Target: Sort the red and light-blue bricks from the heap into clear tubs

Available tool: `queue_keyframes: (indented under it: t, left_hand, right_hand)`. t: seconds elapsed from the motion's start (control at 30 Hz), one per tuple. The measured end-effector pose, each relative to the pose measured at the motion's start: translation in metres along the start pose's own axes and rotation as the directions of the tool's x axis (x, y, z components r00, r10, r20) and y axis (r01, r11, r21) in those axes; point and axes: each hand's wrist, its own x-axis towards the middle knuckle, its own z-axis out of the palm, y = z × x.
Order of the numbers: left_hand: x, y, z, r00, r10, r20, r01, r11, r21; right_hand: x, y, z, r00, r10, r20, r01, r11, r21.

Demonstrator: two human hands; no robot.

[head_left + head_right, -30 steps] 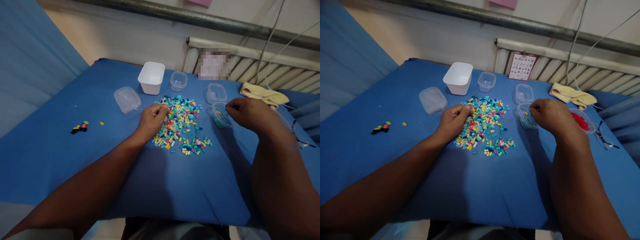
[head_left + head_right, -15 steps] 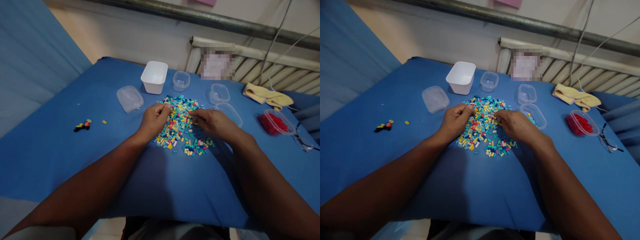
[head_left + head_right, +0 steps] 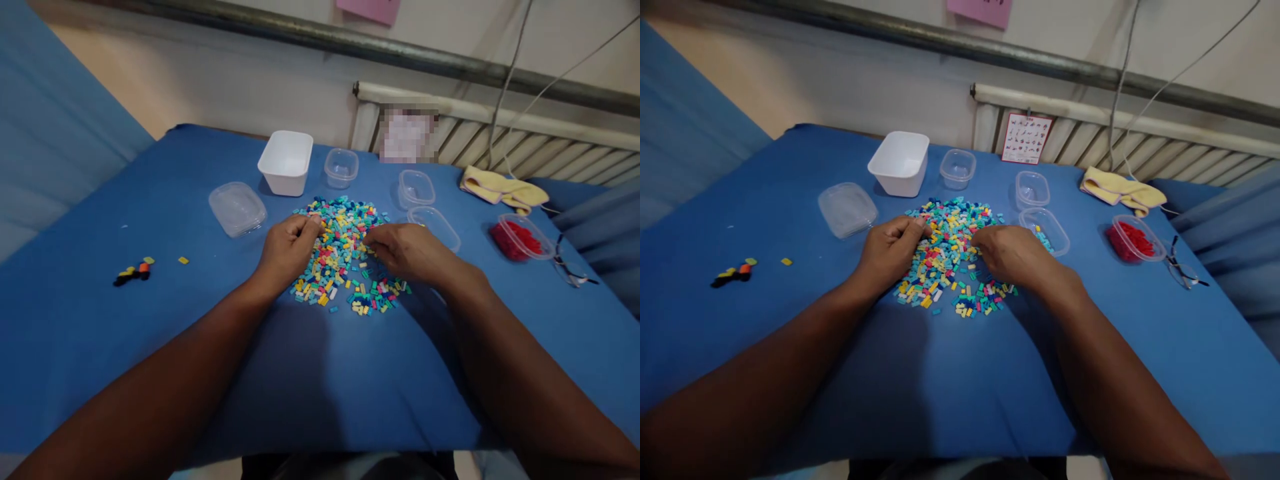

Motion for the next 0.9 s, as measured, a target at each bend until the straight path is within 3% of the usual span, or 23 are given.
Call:
queue_keyframes:
  t: [0.1, 0.17, 0.23, 0.3, 0.43, 0.53, 0.67, 0.9]
  left_hand:
    - [-0.001, 0.002, 0.000, 1.000, -0.019, -0.001, 0.019, 1.000, -0.005]
    - [-0.001, 0.002, 0.000, 1.000, -0.023, -0.002, 0.023, 1.000, -0.009]
    - [-0.001, 0.001, -0.001, 1.000, -0.014, -0.007, 0.014, 1.000, -0.008]
    - [0.000, -0.001, -0.001, 1.000, -0.002, -0.014, 0.002, 1.000, -0.002]
    - [0.001, -0.002, -0.001, 1.000, -0.002, -0.014, 0.002, 1.000, 0.011]
    - [0.001, 0.000, -0.001, 1.000, -0.006, -0.008, 0.006, 1.000, 0.011]
    - [0.000, 0.002, -0.001, 1.000, -0.004, -0.003, 0.004, 1.000, 0.019]
    - [0.001, -0.001, -0.001, 1.000, -0.014, -0.004, 0.014, 1.000, 0.010]
  right_hand:
    - [-0.013, 0.014, -0.027, 0.984, 0.118, -0.132, -0.122, 0.992, -0.020]
    - [-0.023, 0.028, -0.044, 0.913, 0.277, -0.300, -0.297, 0.955, -0.021]
    - [-0.030, 0.042, -0.053, 0.828, 0.414, -0.378, -0.464, 0.884, -0.050]
    - [-0.032, 0.054, -0.051, 0.816, 0.473, -0.333, -0.535, 0.836, -0.125]
    - [-0.023, 0.065, -0.030, 0.860, 0.480, -0.174, -0.510, 0.825, -0.244]
    - [-0.015, 0.065, -0.019, 0.853, 0.517, -0.076, -0.510, 0.793, -0.335]
    - [-0.010, 0.064, -0.020, 0.843, 0.538, 0.027, -0.489, 0.785, -0.379]
    - [-0.007, 0.067, -0.028, 0.870, 0.473, 0.142, -0.391, 0.835, -0.387]
